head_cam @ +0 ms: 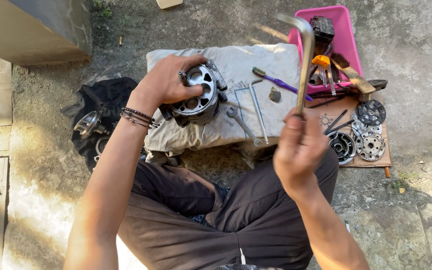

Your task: Disassembling and inspecting an engine component using various hand tools

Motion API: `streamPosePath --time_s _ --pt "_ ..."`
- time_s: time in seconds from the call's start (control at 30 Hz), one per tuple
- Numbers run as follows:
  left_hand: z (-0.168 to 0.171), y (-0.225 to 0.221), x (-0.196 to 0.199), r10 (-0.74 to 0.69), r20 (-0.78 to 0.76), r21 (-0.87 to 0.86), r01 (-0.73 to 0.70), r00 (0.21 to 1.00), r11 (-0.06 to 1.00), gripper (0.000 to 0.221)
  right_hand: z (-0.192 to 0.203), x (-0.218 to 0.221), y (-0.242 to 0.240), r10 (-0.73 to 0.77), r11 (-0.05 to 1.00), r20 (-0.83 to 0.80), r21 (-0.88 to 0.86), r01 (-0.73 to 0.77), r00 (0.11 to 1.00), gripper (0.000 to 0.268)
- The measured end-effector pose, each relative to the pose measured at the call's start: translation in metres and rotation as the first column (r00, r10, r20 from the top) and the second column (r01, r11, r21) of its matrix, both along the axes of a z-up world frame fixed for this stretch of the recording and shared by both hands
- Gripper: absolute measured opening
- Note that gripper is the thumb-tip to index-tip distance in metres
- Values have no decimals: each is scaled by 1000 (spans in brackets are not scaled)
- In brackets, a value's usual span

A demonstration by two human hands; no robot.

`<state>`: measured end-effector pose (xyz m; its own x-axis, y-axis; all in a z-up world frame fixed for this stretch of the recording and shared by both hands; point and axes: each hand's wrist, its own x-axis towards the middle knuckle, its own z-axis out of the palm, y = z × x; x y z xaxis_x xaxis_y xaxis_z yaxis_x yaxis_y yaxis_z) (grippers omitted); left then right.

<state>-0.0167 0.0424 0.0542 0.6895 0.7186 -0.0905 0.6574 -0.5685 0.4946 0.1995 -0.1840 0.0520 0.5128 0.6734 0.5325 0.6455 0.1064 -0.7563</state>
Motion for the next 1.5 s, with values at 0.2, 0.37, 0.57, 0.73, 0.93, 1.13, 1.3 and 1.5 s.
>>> streamPosePath --time_s 0.2,0.37,0.57,0.73,0.93,1.13,1.3,1.5 --pt "0 0 -3 -34 9 30 34 999 999 52 34 -7 0 187 907 -94 -366 -209 978 29" --pt "-3 6 -2 -47 36 48 45 998 998 56 28 -1 4 228 892 -141 -367 -265 963 31" --pt "-11 5 -5 -37 2 48 37 999 998 55 36 -1 -5 254 814 -141 -503 -290 957 31" --pt "3 -5 -6 -119 176 24 117 977 993 81 38 -4 -20 403 813 -149 -394 -428 903 26" --pt "8 -9 -11 -23 279 -145 66 960 987 81 44 -33 -27 446 759 -164 -453 -469 880 10" --pt "0 -2 -2 -15 242 -71 33 970 997 79 41 -39 -26 472 765 52 -521 -379 880 6" --pt "-1 0 6 53 147 -62 -44 988 997 73 50 -36 -44 405 887 16 -247 -389 914 19" --pt "-3 4 12 82 133 -107 -68 988 992 84 16 -41 -25 479 766 30 -502 -401 877 11"
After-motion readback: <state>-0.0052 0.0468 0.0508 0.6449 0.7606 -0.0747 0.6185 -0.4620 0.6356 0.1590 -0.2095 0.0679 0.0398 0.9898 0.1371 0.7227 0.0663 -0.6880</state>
